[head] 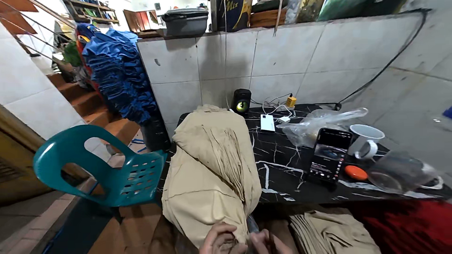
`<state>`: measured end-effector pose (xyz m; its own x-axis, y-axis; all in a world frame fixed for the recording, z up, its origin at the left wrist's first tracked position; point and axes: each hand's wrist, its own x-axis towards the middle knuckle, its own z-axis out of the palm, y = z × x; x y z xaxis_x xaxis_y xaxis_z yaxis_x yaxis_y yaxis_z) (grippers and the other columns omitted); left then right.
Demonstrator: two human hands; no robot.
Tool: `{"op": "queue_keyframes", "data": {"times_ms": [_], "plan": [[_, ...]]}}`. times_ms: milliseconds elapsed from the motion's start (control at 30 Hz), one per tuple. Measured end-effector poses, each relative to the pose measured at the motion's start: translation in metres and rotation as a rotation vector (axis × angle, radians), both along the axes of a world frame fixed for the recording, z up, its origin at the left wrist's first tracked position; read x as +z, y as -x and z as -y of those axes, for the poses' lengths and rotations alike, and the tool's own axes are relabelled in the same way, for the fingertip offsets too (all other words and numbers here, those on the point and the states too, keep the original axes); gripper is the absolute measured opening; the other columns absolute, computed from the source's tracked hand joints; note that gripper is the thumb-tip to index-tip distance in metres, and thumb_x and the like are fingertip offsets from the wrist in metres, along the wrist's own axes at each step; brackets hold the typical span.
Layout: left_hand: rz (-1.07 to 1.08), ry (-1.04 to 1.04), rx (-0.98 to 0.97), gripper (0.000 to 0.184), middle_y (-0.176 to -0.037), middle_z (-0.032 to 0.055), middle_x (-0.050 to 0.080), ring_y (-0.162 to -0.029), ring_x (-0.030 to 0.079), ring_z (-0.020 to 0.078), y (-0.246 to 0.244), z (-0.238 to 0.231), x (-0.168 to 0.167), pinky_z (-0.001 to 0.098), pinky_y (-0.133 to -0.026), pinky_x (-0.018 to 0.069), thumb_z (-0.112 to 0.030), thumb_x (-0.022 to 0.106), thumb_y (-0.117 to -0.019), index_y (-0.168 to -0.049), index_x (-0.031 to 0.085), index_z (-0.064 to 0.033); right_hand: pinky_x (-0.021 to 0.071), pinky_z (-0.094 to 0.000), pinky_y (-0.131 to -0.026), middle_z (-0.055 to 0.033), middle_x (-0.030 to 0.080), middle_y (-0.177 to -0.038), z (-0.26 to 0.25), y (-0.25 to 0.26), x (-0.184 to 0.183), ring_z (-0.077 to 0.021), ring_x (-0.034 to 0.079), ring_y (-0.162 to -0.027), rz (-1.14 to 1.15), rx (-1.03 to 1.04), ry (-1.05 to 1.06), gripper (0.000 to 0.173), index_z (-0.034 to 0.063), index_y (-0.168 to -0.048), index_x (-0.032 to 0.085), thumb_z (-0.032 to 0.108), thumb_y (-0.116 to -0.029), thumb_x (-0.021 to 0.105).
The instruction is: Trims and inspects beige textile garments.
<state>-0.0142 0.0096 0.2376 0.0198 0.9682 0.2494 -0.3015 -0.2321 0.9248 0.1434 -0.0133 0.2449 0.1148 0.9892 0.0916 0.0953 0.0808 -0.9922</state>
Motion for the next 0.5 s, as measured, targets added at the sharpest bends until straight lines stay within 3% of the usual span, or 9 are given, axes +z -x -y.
{"op": "queue_keyframes", "data": {"times_ms": [33, 100, 200, 333, 500], "plan": [[-0.025, 0.011, 0.014, 0.038, -0.113, 0.0077, 0.072, -0.092, 0.073, 0.0134, -0.002, 0.001, 0.001, 0.033, -0.081, 0.0649, 0.009, 0.078, -0.0812, -0.117, 0.068, 0.0044, 0.0579, -0.0304, -0.07, -0.007, 0.068, -0.084, -0.001, 0.003, 0.0, -0.0108, 0.065, -0.073, 0.01, 0.021, 0.003, 0.022, -0.0044, -0.103, 0.067, 0.016, -0.1036, 0.06], [-0.063, -0.009, 0.067, 0.028, -0.104, 0.009, 0.076, -0.084, 0.074, 0.0129, -0.006, 0.001, -0.003, 0.031, -0.077, 0.0653, 0.01, 0.076, -0.0833, -0.111, 0.072, 0.0063, 0.0591, -0.0318, -0.077, -0.0101, 0.071, -0.091, -0.003, 0.007, -0.001, -0.0122, 0.068, -0.08, 0.076, 0.042, -0.002, 0.023, -0.0058, -0.108, 0.067, 0.015, -0.1029, 0.062], [-0.081, -0.098, 0.112, 0.015, -0.089, 0.0038, 0.075, -0.075, 0.071, 0.0076, -0.003, -0.001, -0.009, 0.0256, -0.071, 0.0635, 0.007, 0.073, -0.0873, -0.1, 0.077, 0.0008, 0.0575, -0.0327, -0.07, -0.0112, 0.068, -0.083, -0.004, 0.009, -0.003, -0.0143, 0.066, -0.072, 0.155, 0.028, -0.027, 0.021, -0.0055, -0.097, 0.067, 0.016, -0.1004, 0.065], [-0.148, -0.21, 0.069, 0.004, -0.096, 0.0022, 0.072, -0.088, 0.069, 0.0064, 0.004, -0.002, -0.012, 0.0229, -0.077, 0.061, -0.004, 0.075, -0.0912, -0.094, 0.076, -0.0056, 0.0539, -0.0316, -0.069, -0.0124, 0.065, -0.082, 0.0, 0.005, -0.002, -0.0139, 0.062, -0.072, 0.181, 0.108, -0.033, 0.02, -0.0071, -0.099, 0.065, 0.012, -0.1025, 0.059], [-0.244, -0.263, -0.018, 0.006, -0.108, 0.0118, 0.068, -0.095, 0.069, 0.0088, 0.006, 0.001, -0.006, 0.0236, -0.08, 0.0627, -0.002, 0.077, -0.0881, -0.089, 0.074, 0.0026, 0.0523, -0.0236, -0.069, -0.0005, 0.064, -0.081, -0.002, 0.004, 0.001, -0.003, 0.06, -0.072, 0.002, 0.144, -0.011, 0.023, -0.0017, -0.1, 0.064, 0.013, -0.108, 0.049]]}}
